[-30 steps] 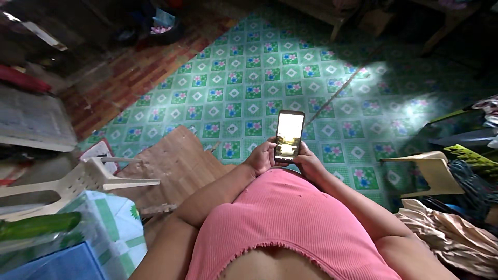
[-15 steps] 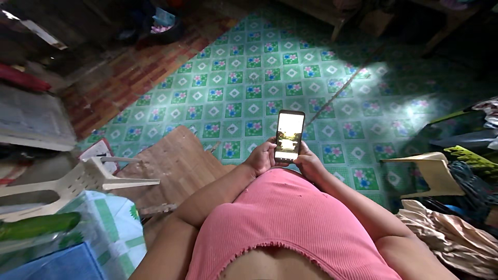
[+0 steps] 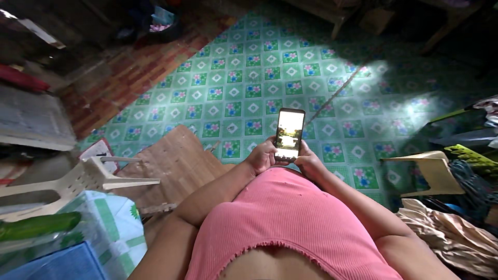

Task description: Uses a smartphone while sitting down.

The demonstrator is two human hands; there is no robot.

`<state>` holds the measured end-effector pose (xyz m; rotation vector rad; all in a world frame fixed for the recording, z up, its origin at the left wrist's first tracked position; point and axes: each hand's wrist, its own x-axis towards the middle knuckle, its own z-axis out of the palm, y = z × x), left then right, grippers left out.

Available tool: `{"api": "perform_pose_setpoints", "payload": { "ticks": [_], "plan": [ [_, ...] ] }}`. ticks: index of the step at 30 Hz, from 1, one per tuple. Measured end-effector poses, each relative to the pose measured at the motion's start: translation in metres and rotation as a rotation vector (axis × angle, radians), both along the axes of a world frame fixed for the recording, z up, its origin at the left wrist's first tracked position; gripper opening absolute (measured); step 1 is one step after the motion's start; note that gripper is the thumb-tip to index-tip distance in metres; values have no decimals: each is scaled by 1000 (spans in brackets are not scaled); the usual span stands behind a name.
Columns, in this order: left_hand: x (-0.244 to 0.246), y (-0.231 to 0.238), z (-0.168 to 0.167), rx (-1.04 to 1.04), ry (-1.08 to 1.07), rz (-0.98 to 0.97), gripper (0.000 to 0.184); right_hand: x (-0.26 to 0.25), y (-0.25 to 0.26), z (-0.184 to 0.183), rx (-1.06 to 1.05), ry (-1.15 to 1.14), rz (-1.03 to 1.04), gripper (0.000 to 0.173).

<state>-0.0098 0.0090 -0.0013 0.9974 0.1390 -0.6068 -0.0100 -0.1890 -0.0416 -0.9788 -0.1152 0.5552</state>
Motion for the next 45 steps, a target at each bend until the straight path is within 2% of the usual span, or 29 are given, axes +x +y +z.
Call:
{"api": "perform_pose_setpoints", "payload": {
  "ticks": [7,15,23,39,45],
  "plan": [
    [1,1,1,7,4,-14,65,0,1,3,15,1,8,75],
    [3,0,1,19,11,0,59,1,4,7,-42,30,-8,79],
    [4,-2,4,29,31,9,52,1,3,9,-8,29,-5,78],
    [1,-3,6,53,34,20,54,0,1,6,-21,-5,24,79],
    [-1,-3,5,97,25,32,49,-1,3,10,-134,-20,14,81]
  ]
}}
